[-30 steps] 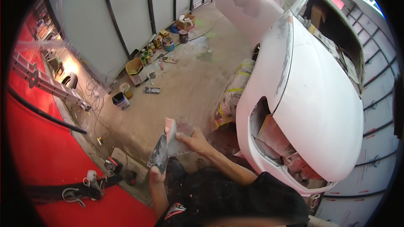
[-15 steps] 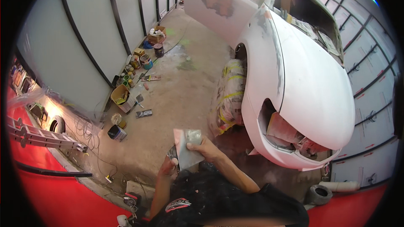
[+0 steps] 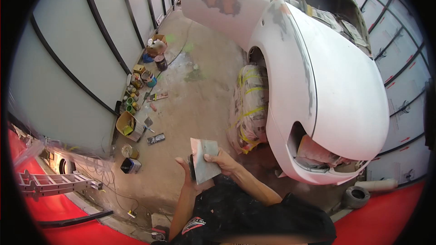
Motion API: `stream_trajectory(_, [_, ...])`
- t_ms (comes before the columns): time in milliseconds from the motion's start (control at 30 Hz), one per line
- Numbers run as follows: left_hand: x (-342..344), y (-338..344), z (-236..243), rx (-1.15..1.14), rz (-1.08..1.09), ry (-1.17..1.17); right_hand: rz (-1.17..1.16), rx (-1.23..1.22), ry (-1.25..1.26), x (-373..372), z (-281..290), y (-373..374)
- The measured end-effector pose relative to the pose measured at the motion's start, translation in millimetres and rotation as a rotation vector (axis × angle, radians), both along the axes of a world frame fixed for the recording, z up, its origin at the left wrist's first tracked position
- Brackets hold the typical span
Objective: Applying and smoothing body filler on various panels of a white vehicle.
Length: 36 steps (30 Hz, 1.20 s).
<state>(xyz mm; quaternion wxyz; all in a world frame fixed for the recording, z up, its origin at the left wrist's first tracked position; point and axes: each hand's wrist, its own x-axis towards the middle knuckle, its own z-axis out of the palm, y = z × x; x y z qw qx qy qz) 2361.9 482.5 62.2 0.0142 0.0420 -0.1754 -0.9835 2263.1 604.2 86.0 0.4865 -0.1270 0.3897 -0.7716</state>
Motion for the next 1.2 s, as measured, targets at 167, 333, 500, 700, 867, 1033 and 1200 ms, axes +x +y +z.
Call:
stream_trajectory(167, [-53, -39, -31, -0.058, 0.296, -0.402, -0.043, -0.061, -0.179, -72, -3, -19])
stream_trajectory(333, [-98, -82, -6, -0.474, 0.453, -0.439, -0.012, -0.051, -0.15, -163, -7, -25])
stream_trajectory(500, [-163, -73, 65, -0.503, 0.31, -0.197, -0.131, 0.138, -0.075, -224, -9, -50])
stream_trajectory(700, [-248, -106, 38, -0.063, 0.059, 0.116, -0.22, 0.212, 0.273, -265, 23, -90])
stream_trajectory(867, [-332, -160, 39, -0.21, -0.292, 0.088, -0.108, 0.236, 0.369, -319, 13, -122])
stream_trajectory(1033, [-404, -223, 15, -0.292, -0.266, 0.069, -0.498, 0.3, 0.092, -385, 21, -175])
stream_trajectory(1200, [-459, -280, -20, -0.324, -0.428, -0.011, -0.521, 0.38, 0.163, -424, 26, -223])
